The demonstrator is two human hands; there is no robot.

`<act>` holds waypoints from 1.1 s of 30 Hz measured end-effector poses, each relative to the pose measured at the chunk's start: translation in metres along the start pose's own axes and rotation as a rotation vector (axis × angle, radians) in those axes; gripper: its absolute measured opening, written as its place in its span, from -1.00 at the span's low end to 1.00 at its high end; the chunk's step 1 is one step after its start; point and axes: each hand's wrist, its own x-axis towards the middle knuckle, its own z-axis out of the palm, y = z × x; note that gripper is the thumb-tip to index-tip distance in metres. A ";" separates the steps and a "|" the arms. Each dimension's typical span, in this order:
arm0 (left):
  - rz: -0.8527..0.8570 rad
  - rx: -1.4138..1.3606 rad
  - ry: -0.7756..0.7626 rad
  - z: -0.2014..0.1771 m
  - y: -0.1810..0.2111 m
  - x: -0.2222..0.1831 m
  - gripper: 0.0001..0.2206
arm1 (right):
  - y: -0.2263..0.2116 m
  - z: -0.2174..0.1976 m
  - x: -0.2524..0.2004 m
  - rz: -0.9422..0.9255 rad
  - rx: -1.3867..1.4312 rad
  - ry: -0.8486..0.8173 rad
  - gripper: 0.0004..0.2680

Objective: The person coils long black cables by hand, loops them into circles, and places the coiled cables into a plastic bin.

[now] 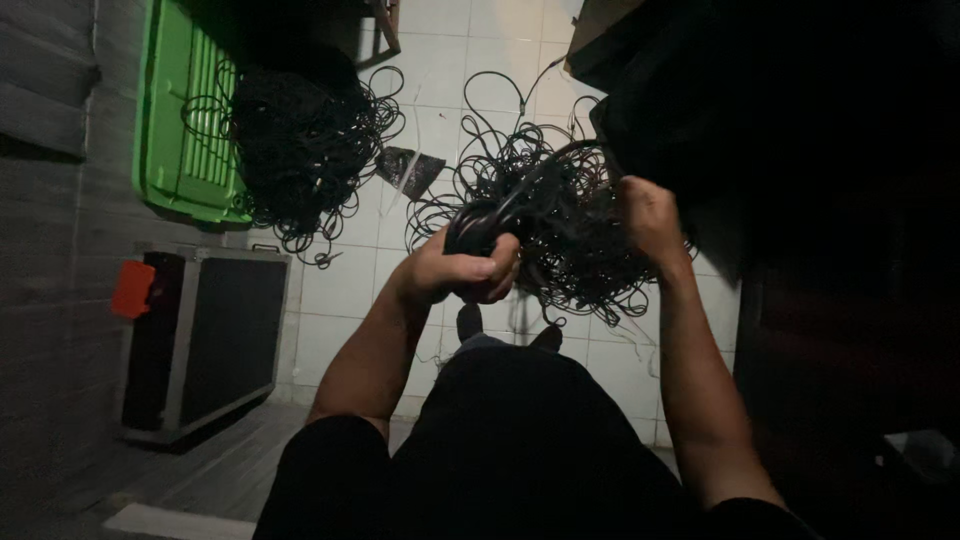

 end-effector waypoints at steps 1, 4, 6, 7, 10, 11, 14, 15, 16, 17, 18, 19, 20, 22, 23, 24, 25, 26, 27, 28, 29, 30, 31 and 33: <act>-0.021 -0.035 -0.018 0.001 -0.001 0.001 -0.75 | -0.009 -0.004 -0.002 0.059 0.011 0.010 -0.64; -0.076 -0.114 -0.059 0.001 -0.006 0.004 -0.75 | -0.034 -0.002 -0.005 -0.080 -0.123 -0.060 -0.68; -0.073 -0.124 -0.057 0.003 -0.012 0.004 -0.74 | -0.049 -0.018 -0.001 -0.228 -0.190 -0.058 -0.70; -0.054 -0.128 -0.072 0.003 -0.013 0.003 -0.74 | -0.057 -0.031 0.001 -0.277 -0.179 -0.015 -0.70; -0.053 -0.141 -0.076 0.002 -0.016 0.003 -0.73 | -0.075 -0.040 0.002 -0.070 -0.113 0.022 -0.71; -0.074 -0.133 -0.059 0.002 -0.017 0.003 -0.72 | -0.078 -0.041 -0.001 0.055 -0.085 0.018 -0.69; -0.079 -0.051 -0.025 -0.001 -0.017 0.010 -0.72 | -0.084 -0.052 -0.004 -0.050 -0.117 -0.082 -0.65; -0.064 -0.014 -0.010 -0.001 -0.017 0.015 -0.73 | -0.083 -0.058 0.000 -0.023 0.000 -0.006 -0.66; -0.060 -0.010 0.000 0.000 -0.017 0.010 -0.73 | -0.079 -0.057 -0.002 -0.013 0.004 0.011 -0.67; -0.056 -0.005 0.011 0.002 -0.017 0.006 -0.74 | -0.073 -0.057 -0.002 -0.017 -0.029 0.015 -0.69; -0.056 0.007 0.021 0.002 -0.015 0.004 -0.74 | -0.068 -0.056 0.003 -0.022 -0.064 0.023 -0.70; -0.096 -0.019 0.032 0.002 -0.012 0.003 -0.74 | -0.062 -0.057 0.014 -0.044 -0.146 -0.002 -0.70; -0.142 -0.049 0.037 0.003 -0.012 0.000 -0.74 | -0.055 -0.056 0.013 -0.074 -0.206 -0.015 -0.71; -0.163 -0.057 0.038 0.006 -0.013 0.003 -0.74 | -0.051 -0.067 0.013 -0.135 -0.306 -0.024 -0.72; -0.137 -0.034 0.035 0.007 -0.014 0.007 -0.74 | -0.055 -0.076 0.014 -0.155 -0.356 -0.021 -0.71; -0.114 -0.011 0.044 0.010 -0.016 0.005 -0.74 | -0.058 -0.081 0.011 -0.171 -0.384 -0.037 -0.71; -0.111 -0.020 0.035 0.014 -0.019 0.003 -0.73 | -0.065 -0.086 0.007 -0.174 -0.404 -0.056 -0.71; -0.110 -0.024 0.011 0.014 -0.019 0.004 -0.73 | -0.075 -0.092 0.002 -0.175 -0.427 -0.063 -0.70; -0.110 -0.028 -0.012 0.014 -0.019 0.005 -0.72 | -0.085 -0.097 0.000 -0.175 -0.451 -0.071 -0.70; -0.112 -0.026 -0.012 0.014 -0.019 0.007 -0.72 | -0.093 -0.102 -0.001 -0.168 -0.471 -0.072 -0.69; -0.113 -0.025 -0.012 0.015 -0.019 0.009 -0.71 | -0.100 -0.106 0.000 -0.153 -0.479 -0.077 -0.69; -0.112 -0.029 -0.005 0.016 -0.022 0.008 -0.71 | -0.102 -0.108 0.000 -0.129 -0.490 -0.088 -0.68; -0.106 -0.049 -0.018 0.017 -0.025 0.008 -0.71 | -0.101 -0.107 0.001 -0.087 -0.472 -0.099 -0.67; -0.089 -0.083 -0.023 0.018 -0.029 0.001 -0.71 | -0.088 -0.092 0.009 -0.006 -0.413 -0.142 -0.66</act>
